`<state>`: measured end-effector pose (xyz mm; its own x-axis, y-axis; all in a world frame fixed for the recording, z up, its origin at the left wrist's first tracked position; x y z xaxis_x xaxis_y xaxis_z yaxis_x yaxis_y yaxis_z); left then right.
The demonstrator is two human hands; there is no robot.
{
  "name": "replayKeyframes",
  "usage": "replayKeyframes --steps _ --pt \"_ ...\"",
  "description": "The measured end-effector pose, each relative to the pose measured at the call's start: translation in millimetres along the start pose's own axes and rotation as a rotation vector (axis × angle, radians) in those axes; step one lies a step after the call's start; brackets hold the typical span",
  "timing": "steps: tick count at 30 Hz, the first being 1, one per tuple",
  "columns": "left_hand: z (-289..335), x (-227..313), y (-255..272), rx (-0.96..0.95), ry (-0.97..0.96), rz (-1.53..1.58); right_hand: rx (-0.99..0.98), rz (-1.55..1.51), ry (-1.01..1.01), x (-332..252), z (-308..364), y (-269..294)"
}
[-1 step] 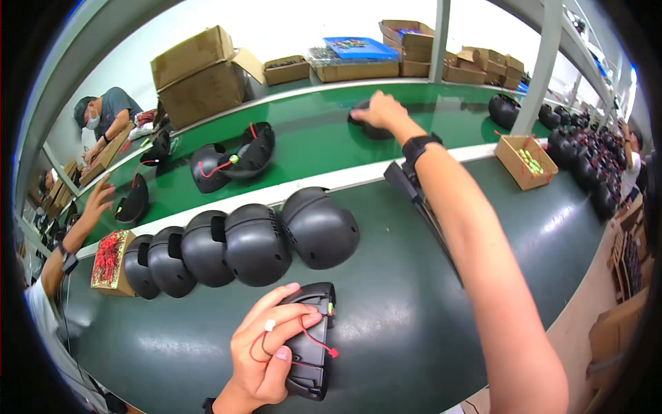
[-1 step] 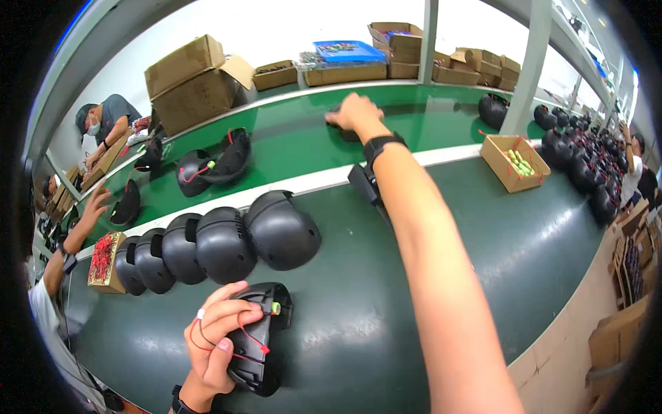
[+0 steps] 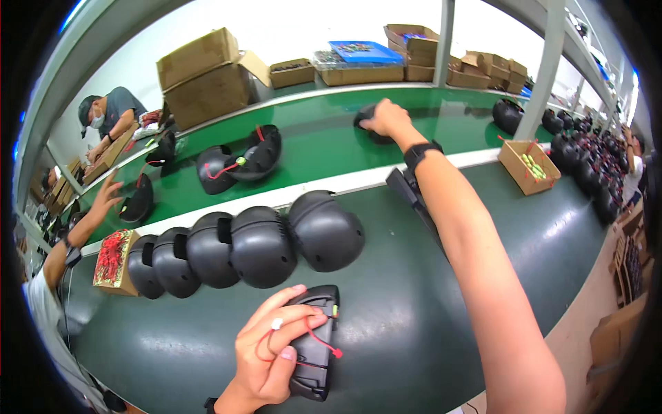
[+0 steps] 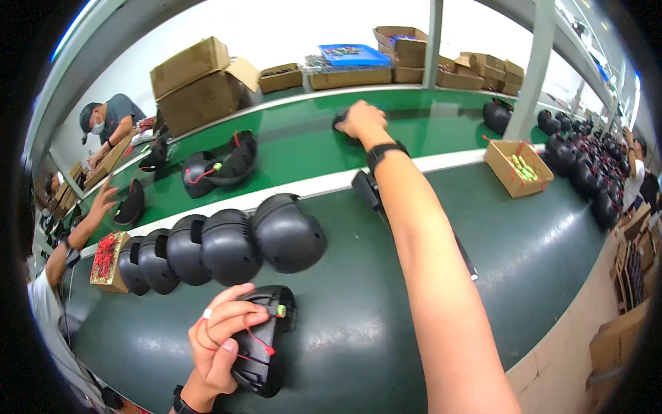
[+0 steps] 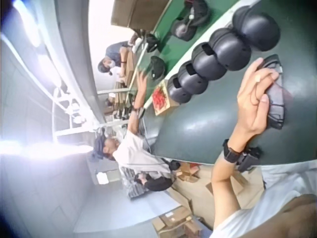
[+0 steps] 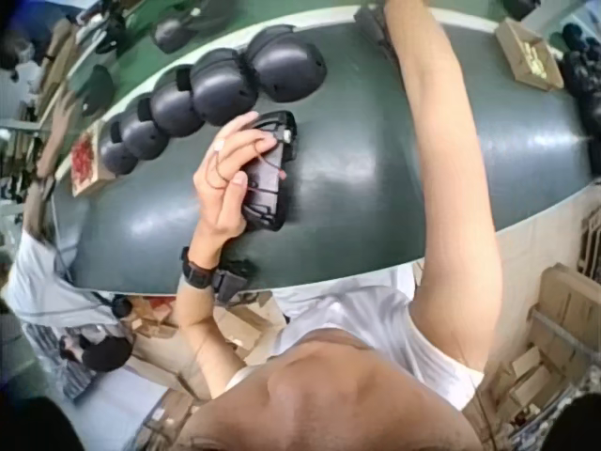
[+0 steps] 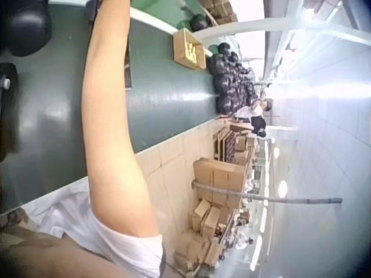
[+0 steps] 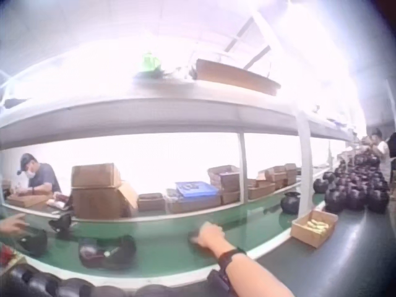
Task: Assemble internal wires and components into a black plastic circular housing unit.
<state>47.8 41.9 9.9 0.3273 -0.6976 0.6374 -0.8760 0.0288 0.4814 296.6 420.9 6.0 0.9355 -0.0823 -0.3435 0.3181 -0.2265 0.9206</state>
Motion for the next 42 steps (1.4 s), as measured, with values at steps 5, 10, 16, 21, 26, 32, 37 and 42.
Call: replayKeyframes --steps 5,10,16,21,26,32,37,42 --pt "4 -7 2 -0.042 0.004 0.081 0.015 0.065 0.143 23 -1 31" --pt "10 -10 -1 -0.012 0.046 0.144 0.158 -0.174 0.918 21 106 92" --pt "13 -10 0 0.022 0.046 0.1 0.069 -0.308 0.951 62 271 108" --pt "7 -5 -8 -0.001 0.053 0.092 -0.394 -0.498 0.925 56 343 114" --pt "7 -9 -9 -0.007 0.007 0.105 -0.428 -0.917 0.939 61 353 75" --pt "-1 0 -8 -0.05 -0.023 0.073 -0.597 -0.826 0.881 30 356 72" --pt "-3 5 -14 -0.076 -0.021 0.088 -0.693 -1.131 0.833 35 360 63" --pt "-1 6 -14 -0.095 -0.024 0.096 -0.677 -1.185 0.837 35 362 57"
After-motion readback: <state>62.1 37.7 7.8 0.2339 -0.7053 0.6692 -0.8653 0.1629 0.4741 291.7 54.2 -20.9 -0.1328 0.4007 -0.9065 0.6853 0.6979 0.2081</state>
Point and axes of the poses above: each hand's wrist, its own z-axis away from the middle knuckle, its own y-axis out of the back of the hand, x = y × z, the point moved 1 cm from there along -z, towards the middle knuckle
